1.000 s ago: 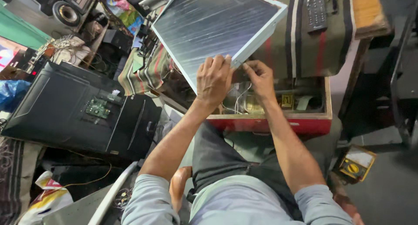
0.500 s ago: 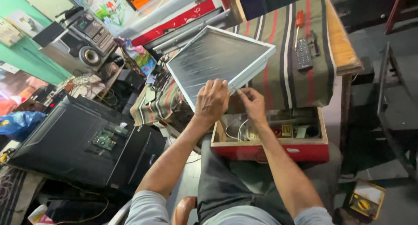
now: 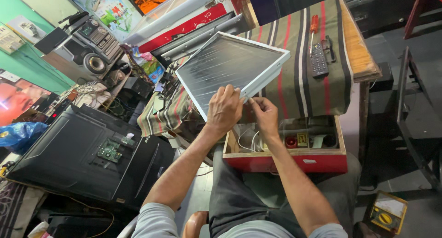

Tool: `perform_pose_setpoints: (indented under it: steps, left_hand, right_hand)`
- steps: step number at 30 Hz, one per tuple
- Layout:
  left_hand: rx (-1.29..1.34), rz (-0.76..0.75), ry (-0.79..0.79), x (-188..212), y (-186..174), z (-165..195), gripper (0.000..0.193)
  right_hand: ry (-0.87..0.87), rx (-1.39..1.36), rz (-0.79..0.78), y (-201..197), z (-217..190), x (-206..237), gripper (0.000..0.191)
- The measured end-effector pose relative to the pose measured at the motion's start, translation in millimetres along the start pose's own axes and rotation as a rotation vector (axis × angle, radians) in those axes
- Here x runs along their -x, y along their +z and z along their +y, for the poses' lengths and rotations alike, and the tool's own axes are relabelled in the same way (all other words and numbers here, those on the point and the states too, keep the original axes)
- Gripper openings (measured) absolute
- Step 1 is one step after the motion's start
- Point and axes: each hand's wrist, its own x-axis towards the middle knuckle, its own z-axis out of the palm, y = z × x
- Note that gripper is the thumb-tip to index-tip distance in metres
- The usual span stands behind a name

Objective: The person works at a cluttered repair bench, first prying along the edge of a flat-screen TV's bezel, then lifting the screen panel out of its frame and setting the frame aside. They then use a screwdriver to unscrew and remove components from the exposed internal chassis, handling small boards and parts.

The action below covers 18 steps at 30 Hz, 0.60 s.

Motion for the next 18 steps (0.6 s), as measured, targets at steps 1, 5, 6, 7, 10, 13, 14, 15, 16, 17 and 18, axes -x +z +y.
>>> perform_pose_setpoints:
  steps: [1,5,6,7,10,13,14,15,16,17,18]
  left_hand:
    - [0.009,0.001,-0.003,0.0,0.0,0.5,0.026]
    - [0.005,-0.016,-0.004,-0.7,0.4,0.9,0.027]
    - [0.003,-0.015,0.001,-0.7,0.2,0.7,0.027]
    - [0.001,-0.012,0.007,-0.8,0.1,0.3,0.028]
    - [-0.002,-0.011,0.009,-0.7,-0.7,-0.2,0.027]
    - [0.004,-0.003,0.015,-1.6,-0.9,0.2,0.026]
    - [0.005,-0.005,0.013,-1.6,-1.1,0.4,0.025]
    - [0.006,-0.005,0.012,-1.8,-1.3,0.4,0.025]
    - [0.008,-0.004,0.013,-2.4,-1.4,0.2,0.025]
    - [0.014,-0.012,0.007,-2.5,-1.9,-0.4,0.024]
    - [0.02,-0.022,-0.003,-2.3,-2.4,-1.1,0.024]
  right_hand:
    - [-0.004,0.0,0.005,-0.2,1.7,0.0,0.017]
    - [-0.012,0.007,0.018,0.2,6.4,-0.7,0.017]
    - [-0.008,0.011,0.021,0.3,6.8,-0.4,0.017]
    - [-0.006,0.011,0.019,0.6,6.7,-0.3,0.017]
    - [0.015,0.0,0.023,1.2,5.6,-0.1,0.016]
    - [0.035,-0.013,0.031,1.8,3.6,-0.9,0.016]
    - [0.028,-0.003,0.026,1.5,2.2,-1.2,0.016]
    - [0.019,0.007,0.021,1.5,0.6,-1.6,0.016]
    - [0.015,0.034,0.024,1.2,-1.6,-2.3,0.016]
    - [0.012,0.061,0.025,1.1,-3.8,-2.3,0.016]
    - [0.014,0.089,0.026,1.5,-5.8,-1.1,0.017]
